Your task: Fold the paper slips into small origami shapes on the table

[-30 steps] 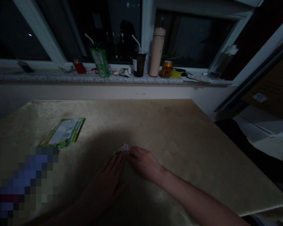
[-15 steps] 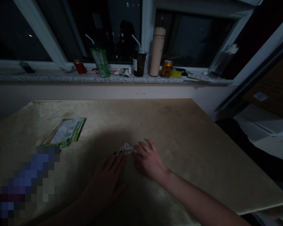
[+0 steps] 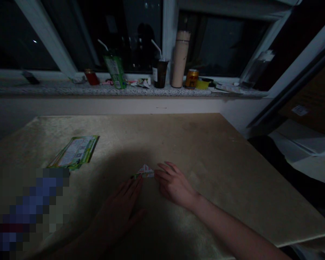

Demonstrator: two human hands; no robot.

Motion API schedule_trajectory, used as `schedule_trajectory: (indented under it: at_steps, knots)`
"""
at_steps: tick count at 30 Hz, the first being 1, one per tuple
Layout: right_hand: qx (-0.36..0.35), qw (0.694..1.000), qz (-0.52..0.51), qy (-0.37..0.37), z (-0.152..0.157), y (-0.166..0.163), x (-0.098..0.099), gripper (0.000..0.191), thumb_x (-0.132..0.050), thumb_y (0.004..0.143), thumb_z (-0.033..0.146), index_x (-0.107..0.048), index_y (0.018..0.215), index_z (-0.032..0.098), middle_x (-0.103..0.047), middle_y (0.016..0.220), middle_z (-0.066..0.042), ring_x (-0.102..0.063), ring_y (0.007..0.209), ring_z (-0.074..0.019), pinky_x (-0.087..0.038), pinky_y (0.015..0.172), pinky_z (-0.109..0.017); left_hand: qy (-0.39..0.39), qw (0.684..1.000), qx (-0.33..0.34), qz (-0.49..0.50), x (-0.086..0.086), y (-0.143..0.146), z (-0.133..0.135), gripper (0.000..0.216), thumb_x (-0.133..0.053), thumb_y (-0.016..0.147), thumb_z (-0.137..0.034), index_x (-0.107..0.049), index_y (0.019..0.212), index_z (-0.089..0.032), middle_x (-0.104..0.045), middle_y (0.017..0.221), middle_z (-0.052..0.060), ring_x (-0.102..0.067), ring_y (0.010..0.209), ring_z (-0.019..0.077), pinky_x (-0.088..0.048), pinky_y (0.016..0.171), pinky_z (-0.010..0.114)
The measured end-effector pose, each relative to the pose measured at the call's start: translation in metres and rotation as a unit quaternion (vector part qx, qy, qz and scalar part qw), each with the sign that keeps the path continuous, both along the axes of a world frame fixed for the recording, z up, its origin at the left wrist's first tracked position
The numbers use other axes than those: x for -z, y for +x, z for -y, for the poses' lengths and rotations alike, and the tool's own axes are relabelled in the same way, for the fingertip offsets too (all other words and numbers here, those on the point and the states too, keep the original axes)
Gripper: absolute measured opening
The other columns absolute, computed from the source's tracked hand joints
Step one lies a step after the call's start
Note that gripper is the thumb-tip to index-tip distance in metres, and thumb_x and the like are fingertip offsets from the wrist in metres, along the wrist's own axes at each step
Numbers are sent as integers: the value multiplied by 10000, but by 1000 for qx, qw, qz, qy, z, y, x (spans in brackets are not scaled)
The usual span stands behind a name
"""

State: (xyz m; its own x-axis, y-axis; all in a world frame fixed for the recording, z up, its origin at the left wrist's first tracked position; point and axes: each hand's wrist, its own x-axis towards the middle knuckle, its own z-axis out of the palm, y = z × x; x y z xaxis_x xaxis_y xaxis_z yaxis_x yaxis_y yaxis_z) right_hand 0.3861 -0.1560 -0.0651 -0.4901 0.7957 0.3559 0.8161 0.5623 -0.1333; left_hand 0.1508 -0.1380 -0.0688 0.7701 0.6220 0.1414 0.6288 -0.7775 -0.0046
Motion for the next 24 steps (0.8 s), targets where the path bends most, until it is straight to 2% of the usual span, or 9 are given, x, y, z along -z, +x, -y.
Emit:
schedule_trajectory:
  at_steps: [5,8,10,15,19,24]
  knots:
    - [-16,999,38,-19,1,-4,-8,411,-497,882,191,-515,1292,205,-604,1236,-69,-449,1256,-238,-229,1138,-502,-10,1000,-16,1,-6,6,-3,648,-494,860,-522,-464,1341,-89,-508,1355,162,-499,1175,340,-398,971,464]
    - [0,998,63,-31,1,-11,-14,503,-528,872,210,-438,1366,225,-577,1247,-104,-439,1266,-248,-232,1139,-493,-23,1000,-15,3,-12,9,-5,637,-540,839,-513,-482,1329,-110,-525,1330,152,-503,1141,339,-398,964,476]
    - [7,997,66,-38,1,-14,-15,523,-532,872,227,-419,1383,236,-558,1262,-112,-422,1280,-253,-224,1141,-496,-21,1000,-6,11,-14,10,-6,615,-549,836,-511,-501,1308,-119,-539,1305,144,-496,1139,336,-350,1004,506]
    - [2,998,54,-43,-1,-13,-15,469,-484,907,262,-437,1374,245,-465,1384,-110,-328,1349,-268,-126,1144,-563,13,1000,14,12,-14,7,-8,630,-486,858,-572,-505,1293,-116,-544,1294,136,-466,1180,326,-209,1085,540]
    - [3,998,38,-51,-4,-9,-12,413,-457,926,261,-484,1338,273,-395,1451,-79,-257,1387,-275,-110,1132,-591,48,999,20,11,-13,0,-9,657,-429,885,-594,-491,1310,-96,-520,1327,150,-449,1203,323,-209,1082,539]
    - [-1,998,21,-65,-8,-3,-10,396,-455,933,246,-502,1321,309,-389,1460,-51,-235,1398,-267,-106,1130,-591,84,996,22,11,-12,-5,-7,618,-448,891,-556,-571,1229,-53,-595,1233,167,-493,1150,328,-267,1049,519]
